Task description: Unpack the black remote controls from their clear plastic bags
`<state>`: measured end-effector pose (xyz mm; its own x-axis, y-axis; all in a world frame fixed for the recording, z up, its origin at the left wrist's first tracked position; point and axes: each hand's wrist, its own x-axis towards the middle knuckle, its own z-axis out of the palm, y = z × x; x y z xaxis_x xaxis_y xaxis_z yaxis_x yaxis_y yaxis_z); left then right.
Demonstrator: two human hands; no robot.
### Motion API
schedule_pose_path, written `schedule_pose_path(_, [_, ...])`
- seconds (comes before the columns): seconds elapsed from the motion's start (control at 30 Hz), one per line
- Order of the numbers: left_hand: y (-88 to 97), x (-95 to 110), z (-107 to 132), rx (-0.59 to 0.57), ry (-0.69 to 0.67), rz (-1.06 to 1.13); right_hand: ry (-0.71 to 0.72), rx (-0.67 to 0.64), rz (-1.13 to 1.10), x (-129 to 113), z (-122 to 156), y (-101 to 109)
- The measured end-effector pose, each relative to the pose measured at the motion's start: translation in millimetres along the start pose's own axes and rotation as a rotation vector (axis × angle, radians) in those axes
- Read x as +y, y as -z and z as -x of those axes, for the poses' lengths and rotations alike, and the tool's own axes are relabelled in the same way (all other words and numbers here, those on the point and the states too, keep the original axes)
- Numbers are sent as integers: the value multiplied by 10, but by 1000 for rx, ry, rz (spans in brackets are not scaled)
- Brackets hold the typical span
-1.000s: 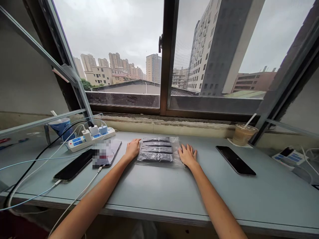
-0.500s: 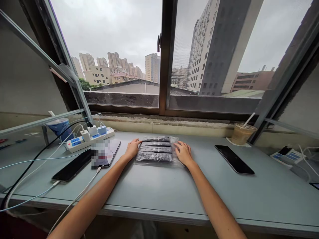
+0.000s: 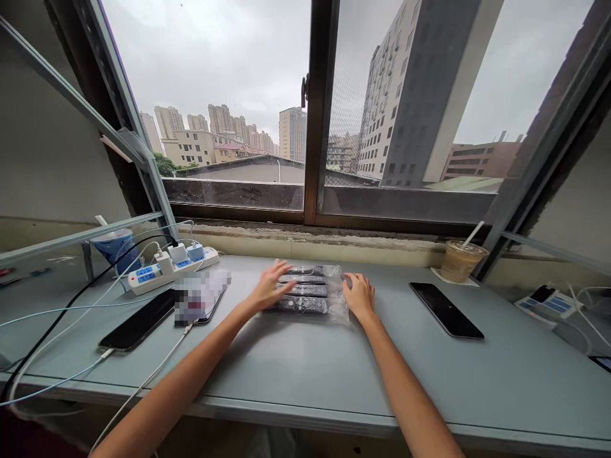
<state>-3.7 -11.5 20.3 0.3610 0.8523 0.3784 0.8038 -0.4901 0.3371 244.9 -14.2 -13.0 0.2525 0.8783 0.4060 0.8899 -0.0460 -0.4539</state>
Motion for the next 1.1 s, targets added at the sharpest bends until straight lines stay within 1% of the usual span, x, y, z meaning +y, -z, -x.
schedule_pose_path(0.03, [-35,103,21,-67,-98,25,-7,13,-6,4,-5,9])
schedule_pose_path(0.1, [-120,269,45,-175,-229,16,-8,50,-35,10,-12,18])
schedule_pose_path(0.13, [-161,323,42,-205,-264,-4,-3,71,-57,12,-16,20])
schedule_pose_path(0.2, [-228,362,0,-238,-277,-48,7,108,-102,9,-24,23])
schedule_pose_path(0.37, [-282,233,-174,-302,-206,-89,33,114,-147,-17,-61,43])
schedule_pose_path(0.47, [-288,171,-215,-348,-180,-80,59,101,-142,-27,-84,52])
schedule_pose_path(0.53, [-294,163,-215,-355,-157,-79,66,92,-138,-27,-93,49])
schedule_pose_path(0.7, [-298,172,-191,-335,-77,-106,84,70,-128,-21,-88,22])
schedule_pose_path(0.8, [-274,124,-169,-316,-9,-130,102,48,-113,-11,-75,5])
schedule_pose_path(1.1, [-86,-253,-58,-245,245,-167,154,-37,-59,97,-50,-83])
